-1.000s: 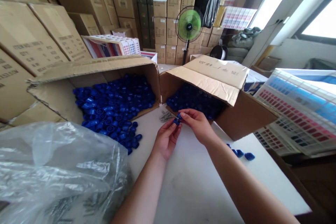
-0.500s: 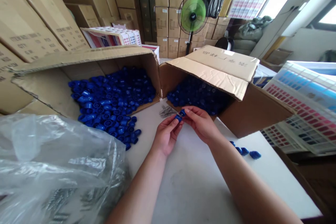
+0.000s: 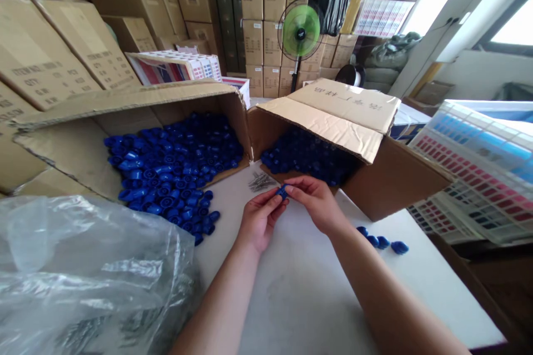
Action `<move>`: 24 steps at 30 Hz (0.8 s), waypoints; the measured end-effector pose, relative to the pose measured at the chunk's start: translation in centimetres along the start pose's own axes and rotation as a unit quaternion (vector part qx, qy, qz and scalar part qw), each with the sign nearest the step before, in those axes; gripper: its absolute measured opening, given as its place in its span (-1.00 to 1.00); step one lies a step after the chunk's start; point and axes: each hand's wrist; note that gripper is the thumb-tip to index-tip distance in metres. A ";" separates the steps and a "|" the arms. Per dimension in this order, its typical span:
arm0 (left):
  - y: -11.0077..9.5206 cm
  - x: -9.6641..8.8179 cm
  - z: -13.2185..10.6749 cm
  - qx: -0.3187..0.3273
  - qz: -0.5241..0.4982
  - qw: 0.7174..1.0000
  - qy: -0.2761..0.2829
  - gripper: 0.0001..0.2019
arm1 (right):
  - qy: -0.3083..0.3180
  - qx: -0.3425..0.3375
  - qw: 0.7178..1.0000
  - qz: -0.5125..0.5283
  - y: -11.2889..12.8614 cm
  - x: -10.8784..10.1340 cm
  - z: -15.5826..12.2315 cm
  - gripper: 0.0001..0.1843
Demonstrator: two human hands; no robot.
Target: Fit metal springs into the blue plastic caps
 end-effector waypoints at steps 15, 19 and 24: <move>0.0 -0.4 -0.1 0.008 0.030 1.000 -0.002 -0.66 | 0.012 -0.028 0.998 -0.052 -1.3 -0.2 0.1 -0.47; 0.1 -0.4 0.1 0.016 0.042 0.999 -0.007 -0.64 | 0.040 0.001 0.999 -0.036 -1.0 -0.3 0.4 -0.39; -0.1 0.3 -0.3 -0.008 0.088 0.996 0.029 -0.60 | 0.027 -0.044 0.983 -0.177 1.7 -1.1 -1.9 -0.43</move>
Point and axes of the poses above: each hand's wrist, its own z-axis towards the middle knuckle, its own x-axis out of the palm, y = z × x, and after that the axes turned 6 degrees about x, right-handed
